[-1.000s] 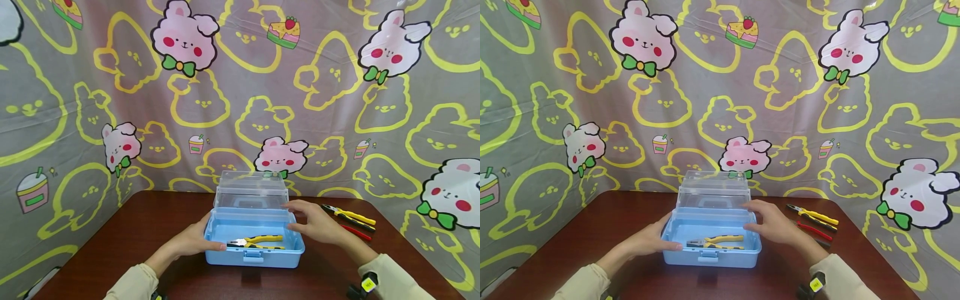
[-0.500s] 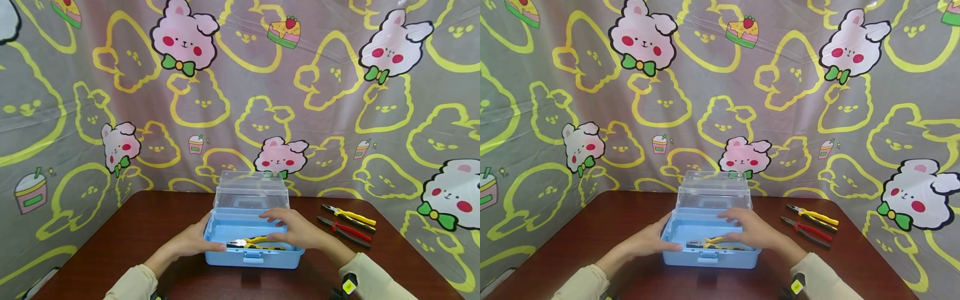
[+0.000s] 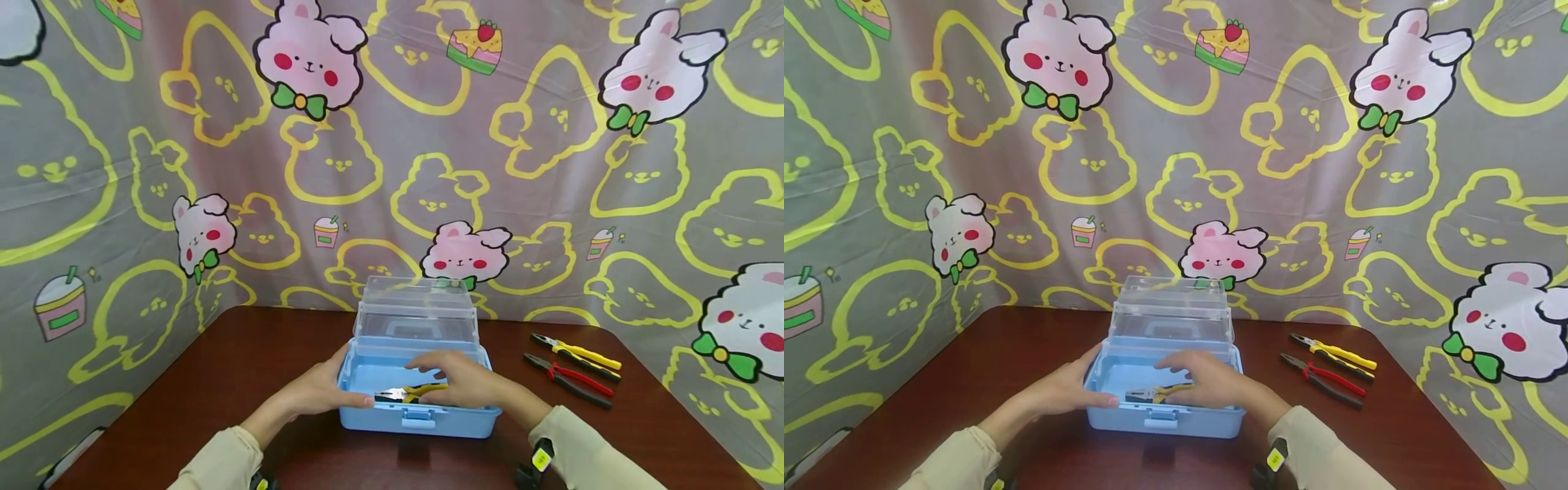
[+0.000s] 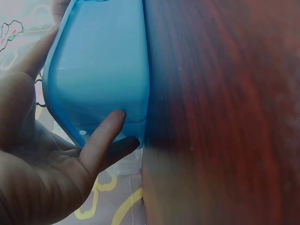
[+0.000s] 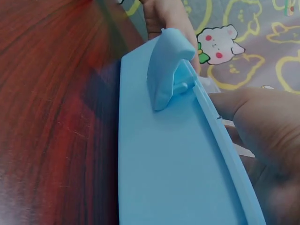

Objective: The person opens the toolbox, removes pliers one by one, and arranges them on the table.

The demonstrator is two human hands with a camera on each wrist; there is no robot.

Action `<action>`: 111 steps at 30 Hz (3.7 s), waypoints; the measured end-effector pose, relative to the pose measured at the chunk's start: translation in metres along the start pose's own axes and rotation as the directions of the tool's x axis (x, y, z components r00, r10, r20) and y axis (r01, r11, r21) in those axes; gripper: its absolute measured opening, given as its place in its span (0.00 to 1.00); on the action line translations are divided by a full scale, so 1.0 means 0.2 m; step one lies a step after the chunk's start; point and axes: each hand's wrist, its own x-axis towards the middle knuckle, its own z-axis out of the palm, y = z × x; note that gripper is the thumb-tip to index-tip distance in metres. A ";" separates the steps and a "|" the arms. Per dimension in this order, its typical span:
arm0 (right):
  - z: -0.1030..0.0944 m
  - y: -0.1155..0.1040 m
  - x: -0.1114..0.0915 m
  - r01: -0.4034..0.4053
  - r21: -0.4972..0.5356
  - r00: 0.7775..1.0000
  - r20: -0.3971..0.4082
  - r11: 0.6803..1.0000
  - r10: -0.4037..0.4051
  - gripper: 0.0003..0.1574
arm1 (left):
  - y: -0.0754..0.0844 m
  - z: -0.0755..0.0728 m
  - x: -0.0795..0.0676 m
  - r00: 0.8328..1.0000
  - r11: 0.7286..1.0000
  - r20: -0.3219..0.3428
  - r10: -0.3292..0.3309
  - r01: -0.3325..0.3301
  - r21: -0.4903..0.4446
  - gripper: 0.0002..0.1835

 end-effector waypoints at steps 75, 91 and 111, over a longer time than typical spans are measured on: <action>-0.20 -0.05 -0.28 -0.203 0.060 0.960 -0.185 0.977 0.211 0.38 | -0.01 0.00 0.01 1.000 1.000 -0.011 -0.026 0.026 0.012 0.66; -0.34 0.10 -0.63 -0.335 0.154 0.885 -0.287 0.930 0.366 0.42 | -0.01 -0.01 0.00 0.999 1.000 -0.021 -0.026 0.027 0.016 0.65; -0.41 0.42 -0.85 -0.341 0.113 0.902 -0.242 0.933 0.359 0.45 | -0.01 0.00 -0.01 0.999 1.000 -0.029 -0.024 0.024 0.007 0.64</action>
